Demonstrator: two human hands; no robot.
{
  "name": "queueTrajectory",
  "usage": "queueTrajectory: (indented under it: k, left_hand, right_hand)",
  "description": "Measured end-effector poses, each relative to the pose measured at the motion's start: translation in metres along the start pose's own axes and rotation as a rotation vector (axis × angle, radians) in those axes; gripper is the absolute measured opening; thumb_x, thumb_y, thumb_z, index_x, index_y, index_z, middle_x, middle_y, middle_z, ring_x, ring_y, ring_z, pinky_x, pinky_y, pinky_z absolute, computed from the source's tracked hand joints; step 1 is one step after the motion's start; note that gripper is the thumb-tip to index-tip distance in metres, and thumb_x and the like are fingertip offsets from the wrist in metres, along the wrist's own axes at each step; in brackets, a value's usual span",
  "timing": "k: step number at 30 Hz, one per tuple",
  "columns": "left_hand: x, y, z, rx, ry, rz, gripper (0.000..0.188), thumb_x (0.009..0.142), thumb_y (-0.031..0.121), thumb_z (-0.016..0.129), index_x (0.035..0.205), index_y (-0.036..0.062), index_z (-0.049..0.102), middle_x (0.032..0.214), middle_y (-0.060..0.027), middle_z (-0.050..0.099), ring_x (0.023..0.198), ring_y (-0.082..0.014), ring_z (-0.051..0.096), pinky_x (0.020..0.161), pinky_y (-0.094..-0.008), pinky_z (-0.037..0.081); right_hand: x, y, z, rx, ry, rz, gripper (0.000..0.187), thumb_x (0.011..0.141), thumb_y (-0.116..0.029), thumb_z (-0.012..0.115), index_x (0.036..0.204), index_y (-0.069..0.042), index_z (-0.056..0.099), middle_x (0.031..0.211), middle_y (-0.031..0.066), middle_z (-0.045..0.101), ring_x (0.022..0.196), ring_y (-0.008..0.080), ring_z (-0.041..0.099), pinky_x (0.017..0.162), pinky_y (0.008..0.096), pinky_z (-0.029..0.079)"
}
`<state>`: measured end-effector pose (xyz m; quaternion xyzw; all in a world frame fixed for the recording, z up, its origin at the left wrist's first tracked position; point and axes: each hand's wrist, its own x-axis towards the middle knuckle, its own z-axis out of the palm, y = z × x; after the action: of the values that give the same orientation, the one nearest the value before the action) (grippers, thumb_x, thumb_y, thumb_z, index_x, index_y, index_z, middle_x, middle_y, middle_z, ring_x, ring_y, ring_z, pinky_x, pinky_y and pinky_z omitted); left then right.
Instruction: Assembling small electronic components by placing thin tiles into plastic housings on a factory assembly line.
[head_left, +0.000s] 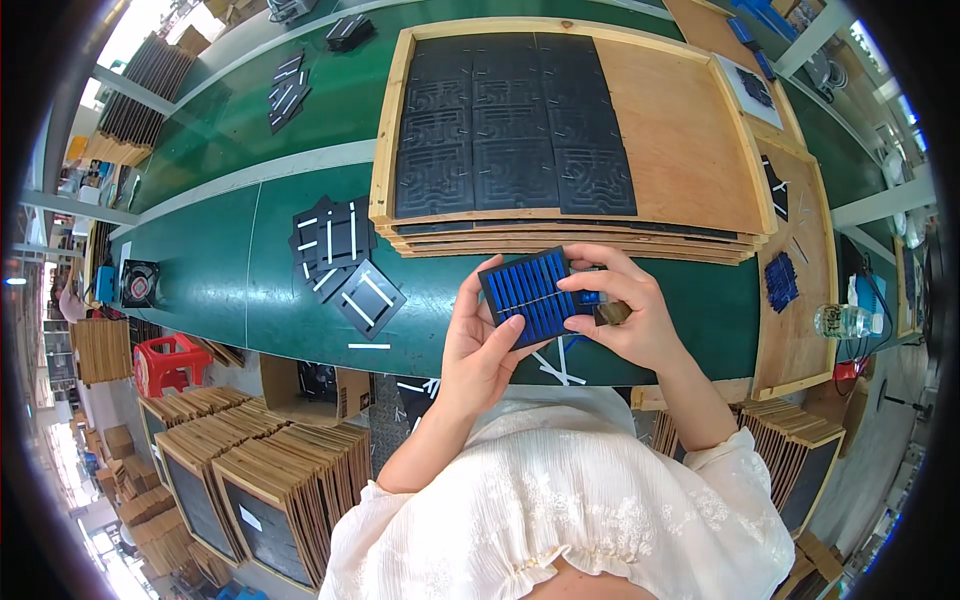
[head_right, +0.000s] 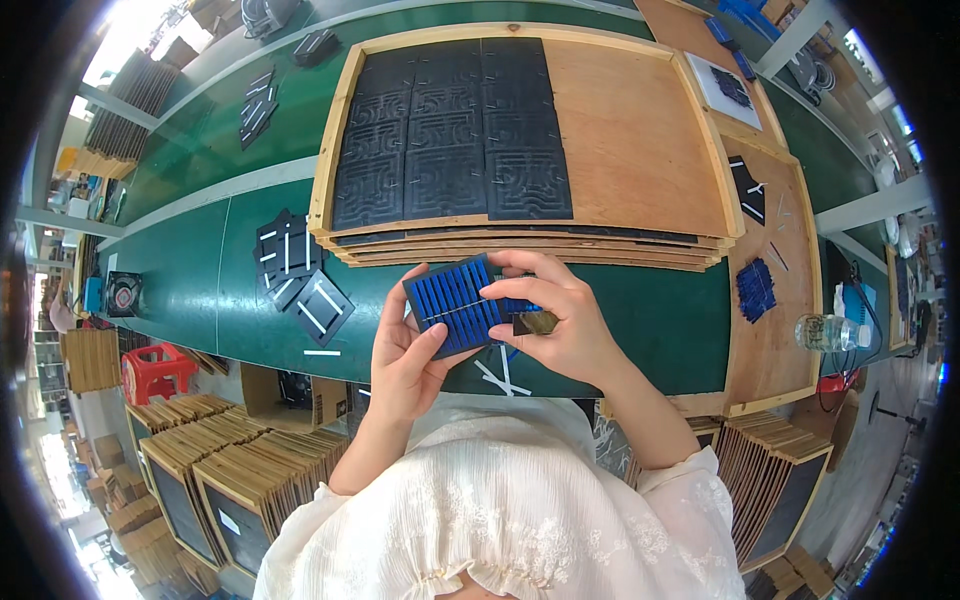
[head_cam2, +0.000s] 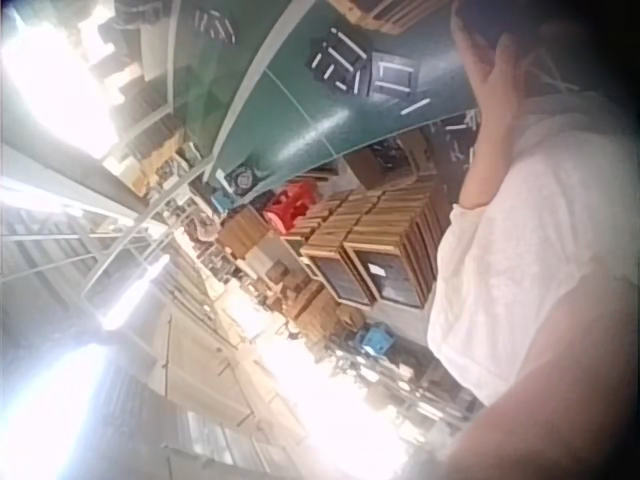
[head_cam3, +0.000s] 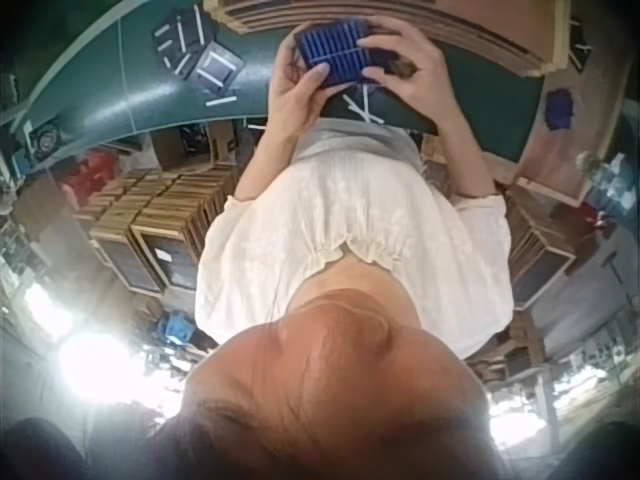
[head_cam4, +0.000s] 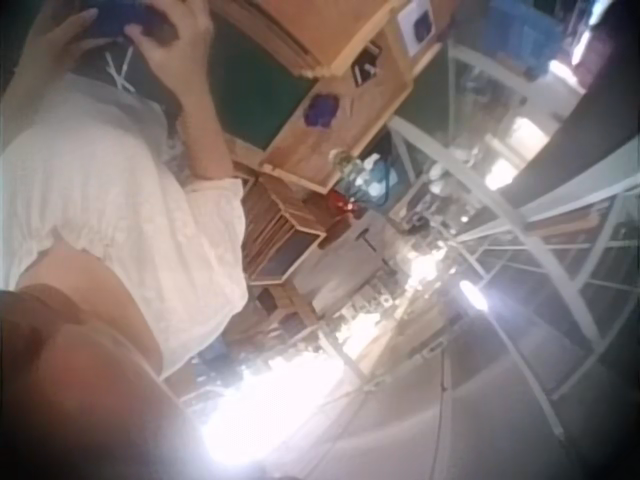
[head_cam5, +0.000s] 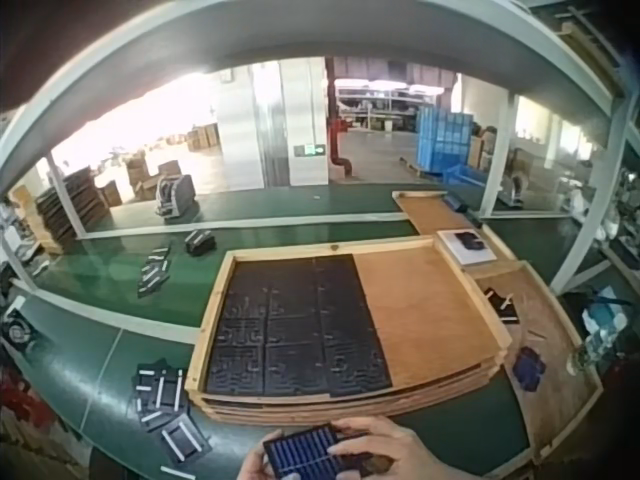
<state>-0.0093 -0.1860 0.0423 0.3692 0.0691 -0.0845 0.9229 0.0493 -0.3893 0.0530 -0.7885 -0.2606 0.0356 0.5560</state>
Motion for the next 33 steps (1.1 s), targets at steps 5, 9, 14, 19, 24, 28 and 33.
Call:
queueTrajectory:
  k: [5, 9, 14, 19, 24, 28, 33]
  left_hand:
    - [0.0006, -0.001, 0.0012, -0.006, 0.004, 0.003, 0.062, 0.098, -0.006, 0.047, 0.153, 0.0078, 0.022, 0.139, -0.0238, 0.05, 0.122, -0.0368, 0.061, 0.098, -0.0515, 0.057]
    - [0.0005, -0.001, 0.0017, -0.003, 0.008, 0.003, 0.062, 0.098, -0.006, 0.046, 0.153, 0.0076, 0.022, 0.139, -0.0238, 0.049, 0.123, -0.0368, 0.061, 0.098, -0.0513, 0.058]
    - [0.001, -0.0013, 0.0022, 0.008, 0.01, 0.008, 0.062, 0.098, -0.005, 0.048, 0.153, 0.0084, 0.022, 0.139, -0.0237, 0.049, 0.123, -0.037, 0.06, 0.098, -0.0521, 0.057]
    - [-0.0027, 0.003, 0.0016, -0.108, -0.047, 0.003, 0.08, 0.087, -0.013, 0.042, 0.158, 0.0131, 0.014, 0.144, -0.0251, 0.044, 0.128, -0.0419, 0.056, 0.102, -0.0562, 0.053]
    - [-0.0042, 0.0047, 0.0067, -0.084, -0.058, 0.007, 0.087, 0.083, -0.015, 0.039, 0.159, 0.0173, 0.01, 0.147, -0.0255, 0.04, 0.132, -0.0435, 0.051, 0.105, -0.0587, 0.05]
    - [-0.0049, 0.0046, 0.0082, -0.072, -0.073, 0.013, 0.087, 0.084, -0.015, 0.04, 0.159, 0.0187, 0.011, 0.147, -0.0244, 0.039, 0.133, -0.0435, 0.05, 0.105, -0.0594, 0.049]
    - [-0.0046, 0.004, 0.0074, -0.065, -0.076, 0.015, 0.086, 0.085, -0.015, 0.041, 0.158, 0.0189, 0.011, 0.147, -0.0236, 0.039, 0.133, -0.043, 0.05, 0.106, -0.0592, 0.049]
  right_hand:
    - [-0.0003, 0.0014, -0.0005, 0.005, 0.004, 0.002, 0.041, 0.071, -0.013, 0.087, 0.109, -0.01, 0.074, 0.133, 0.0125, 0.062, 0.113, 0.0268, 0.064, 0.097, 0.0385, 0.052]
    - [-0.0001, 0.0025, -0.0012, 0.009, 0.001, -0.001, 0.041, 0.071, -0.012, 0.087, 0.11, -0.01, 0.074, 0.133, 0.0125, 0.062, 0.113, 0.0268, 0.064, 0.097, 0.0385, 0.052]
    - [0.0001, 0.0038, -0.0024, 0.013, -0.009, -0.01, 0.042, 0.072, -0.012, 0.087, 0.112, -0.009, 0.073, 0.133, 0.0129, 0.061, 0.113, 0.0263, 0.064, 0.098, 0.0381, 0.052]
    - [-0.0005, 0.006, -0.0031, 0.065, -0.01, -0.031, 0.045, 0.072, -0.01, 0.087, 0.114, -0.009, 0.071, 0.133, 0.013, 0.061, 0.117, 0.0274, 0.063, 0.098, 0.0383, 0.052]
    - [0.0004, 0.0059, -0.0045, 0.057, -0.007, -0.067, 0.048, 0.07, -0.007, 0.086, 0.116, -0.01, 0.071, 0.133, 0.0124, 0.062, 0.121, 0.0305, 0.062, 0.1, 0.0402, 0.052]
    - [0.0004, 0.0039, -0.0061, 0.04, -0.003, -0.06, 0.047, 0.071, -0.013, 0.088, 0.115, -0.009, 0.071, 0.133, 0.0132, 0.062, 0.114, 0.025, 0.063, 0.091, 0.0344, 0.051]
    - [0.0014, 0.0057, -0.0052, 0.036, 0.013, -0.05, 0.046, 0.073, -0.02, 0.089, 0.114, -0.008, 0.072, 0.131, 0.0124, 0.063, 0.092, 0.0136, 0.062, 0.071, 0.0247, 0.046]
